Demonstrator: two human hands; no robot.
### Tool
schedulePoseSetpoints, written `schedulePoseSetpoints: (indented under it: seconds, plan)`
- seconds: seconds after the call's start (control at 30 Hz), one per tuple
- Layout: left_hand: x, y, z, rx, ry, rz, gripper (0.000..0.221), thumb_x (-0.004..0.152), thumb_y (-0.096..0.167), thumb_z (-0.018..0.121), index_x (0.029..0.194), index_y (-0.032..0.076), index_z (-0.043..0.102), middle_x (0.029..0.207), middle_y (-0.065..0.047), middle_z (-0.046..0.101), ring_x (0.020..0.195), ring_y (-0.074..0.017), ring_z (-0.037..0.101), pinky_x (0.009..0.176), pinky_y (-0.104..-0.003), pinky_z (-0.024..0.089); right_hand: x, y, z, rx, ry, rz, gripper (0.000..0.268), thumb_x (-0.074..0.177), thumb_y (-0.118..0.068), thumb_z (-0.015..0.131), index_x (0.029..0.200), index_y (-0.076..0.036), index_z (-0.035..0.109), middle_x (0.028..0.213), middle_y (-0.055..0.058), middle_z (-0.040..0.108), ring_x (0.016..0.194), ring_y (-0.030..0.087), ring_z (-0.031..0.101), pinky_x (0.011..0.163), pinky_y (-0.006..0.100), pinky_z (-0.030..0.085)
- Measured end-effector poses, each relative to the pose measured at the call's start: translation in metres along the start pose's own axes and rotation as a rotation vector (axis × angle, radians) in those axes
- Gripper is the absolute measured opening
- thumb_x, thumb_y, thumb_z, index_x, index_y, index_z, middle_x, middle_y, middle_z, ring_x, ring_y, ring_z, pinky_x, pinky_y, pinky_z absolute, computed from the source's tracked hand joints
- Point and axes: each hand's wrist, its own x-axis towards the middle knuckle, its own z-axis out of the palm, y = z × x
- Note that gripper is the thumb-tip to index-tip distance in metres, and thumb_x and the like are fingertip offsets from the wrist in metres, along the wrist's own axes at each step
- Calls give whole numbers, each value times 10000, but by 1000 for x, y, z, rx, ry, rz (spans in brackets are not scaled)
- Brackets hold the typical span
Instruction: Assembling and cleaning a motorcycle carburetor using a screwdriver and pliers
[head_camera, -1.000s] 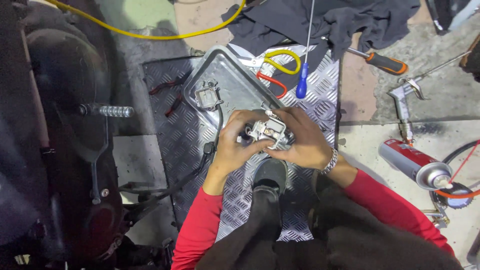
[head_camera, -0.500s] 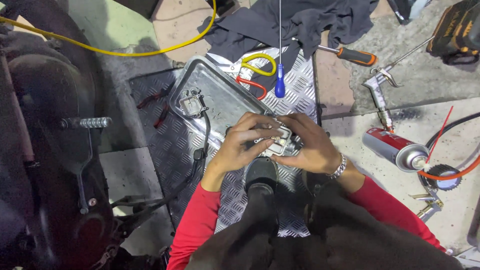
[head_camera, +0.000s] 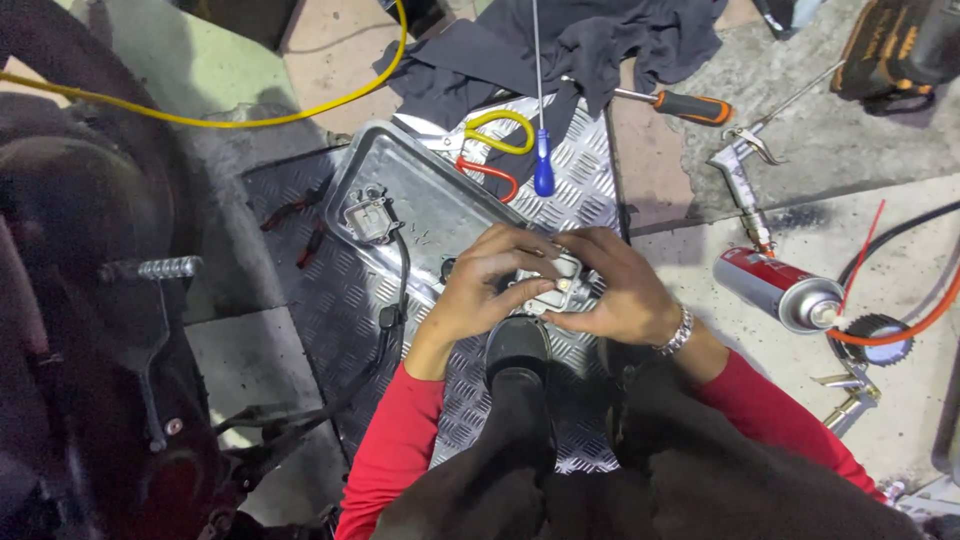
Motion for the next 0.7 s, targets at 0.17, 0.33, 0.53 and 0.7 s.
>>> schedulePoseSetpoints:
  seconds: [0.17, 0.33, 0.53, 0.7]
  plan:
    - [-1, -8, 4, -31, 23, -8, 253, 864, 148, 823, 1088, 67, 737, 1113, -127, 727, 1059, -344, 690, 919, -462, 542, 2, -1, -4, -19, -21, 23, 804, 589, -314, 985, 1251, -2, 651, 1114, 201, 667, 1054, 419, 684, 885, 482, 574]
    - [0, -5, -4, -66, 8, -18, 136, 881, 138, 810, 1010, 108, 780, 1105, -109, 743, 987, -306, 695, 899, -429, 542, 6, -2, -6, -25, -60, 59, 826, 589, -315, 976, 1282, -12, 643, 1136, 192, 659, 1067, 409, 678, 886, 478, 575]
    - [0, -10, -1, -106, 58, -48, 305, 808, 119, 871, 1067, 44, 728, 1073, -147, 726, 1015, -332, 702, 917, -458, 536, 9, -5, -8, -42, -108, 75, 829, 585, -306, 975, 1270, 16, 638, 1127, 217, 656, 1056, 431, 680, 881, 500, 576]
    - [2, -6, -6, -100, -16, -35, 370, 873, 171, 834, 1211, 78, 719, 1187, -141, 706, 1040, -320, 689, 956, -475, 531, 8, -5, -11, -25, -133, 112, 845, 599, -336, 963, 1294, 8, 627, 1140, 205, 654, 1080, 425, 672, 899, 499, 566]
